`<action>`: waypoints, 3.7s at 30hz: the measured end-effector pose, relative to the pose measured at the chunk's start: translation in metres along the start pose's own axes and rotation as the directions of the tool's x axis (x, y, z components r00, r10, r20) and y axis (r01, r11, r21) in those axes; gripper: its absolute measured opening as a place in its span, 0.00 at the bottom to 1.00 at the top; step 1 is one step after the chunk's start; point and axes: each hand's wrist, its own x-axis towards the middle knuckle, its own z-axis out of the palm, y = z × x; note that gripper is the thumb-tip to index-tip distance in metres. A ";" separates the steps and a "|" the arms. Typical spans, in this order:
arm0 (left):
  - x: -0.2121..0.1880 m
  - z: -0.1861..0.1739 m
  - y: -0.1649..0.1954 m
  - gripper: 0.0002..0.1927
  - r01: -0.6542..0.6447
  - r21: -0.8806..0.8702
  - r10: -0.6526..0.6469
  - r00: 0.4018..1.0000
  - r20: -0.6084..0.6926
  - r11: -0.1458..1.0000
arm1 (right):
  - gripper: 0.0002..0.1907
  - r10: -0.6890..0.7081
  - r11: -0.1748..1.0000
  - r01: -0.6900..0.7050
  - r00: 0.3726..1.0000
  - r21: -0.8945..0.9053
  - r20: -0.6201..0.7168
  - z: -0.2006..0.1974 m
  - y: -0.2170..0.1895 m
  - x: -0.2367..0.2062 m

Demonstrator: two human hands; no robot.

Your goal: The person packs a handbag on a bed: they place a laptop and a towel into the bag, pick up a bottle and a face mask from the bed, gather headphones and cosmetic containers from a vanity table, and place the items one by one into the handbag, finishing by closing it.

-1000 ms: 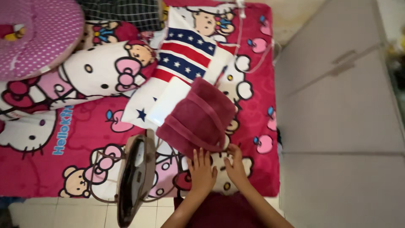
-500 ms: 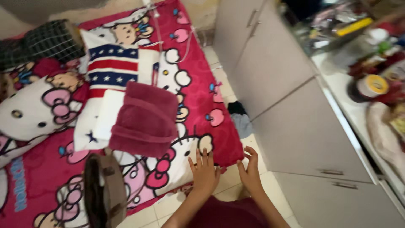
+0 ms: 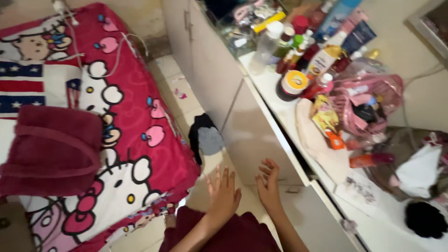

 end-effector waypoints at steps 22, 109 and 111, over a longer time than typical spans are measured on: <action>0.260 -0.035 -0.021 0.45 -0.168 -0.128 0.149 0.978 -0.148 0.977 | 0.30 0.013 0.964 0.062 0.960 0.260 -0.279 -0.039 -0.024 0.139; -0.349 -0.158 -0.350 0.11 0.748 -0.333 -0.726 0.278 -0.629 0.574 | 0.65 -0.540 0.840 0.374 0.499 0.393 0.678 0.387 -0.179 -0.154; -0.326 -0.171 -0.388 0.10 0.790 -0.271 -0.705 0.265 -0.658 0.550 | 0.65 -0.572 0.819 0.383 0.489 0.427 0.659 0.423 -0.177 -0.149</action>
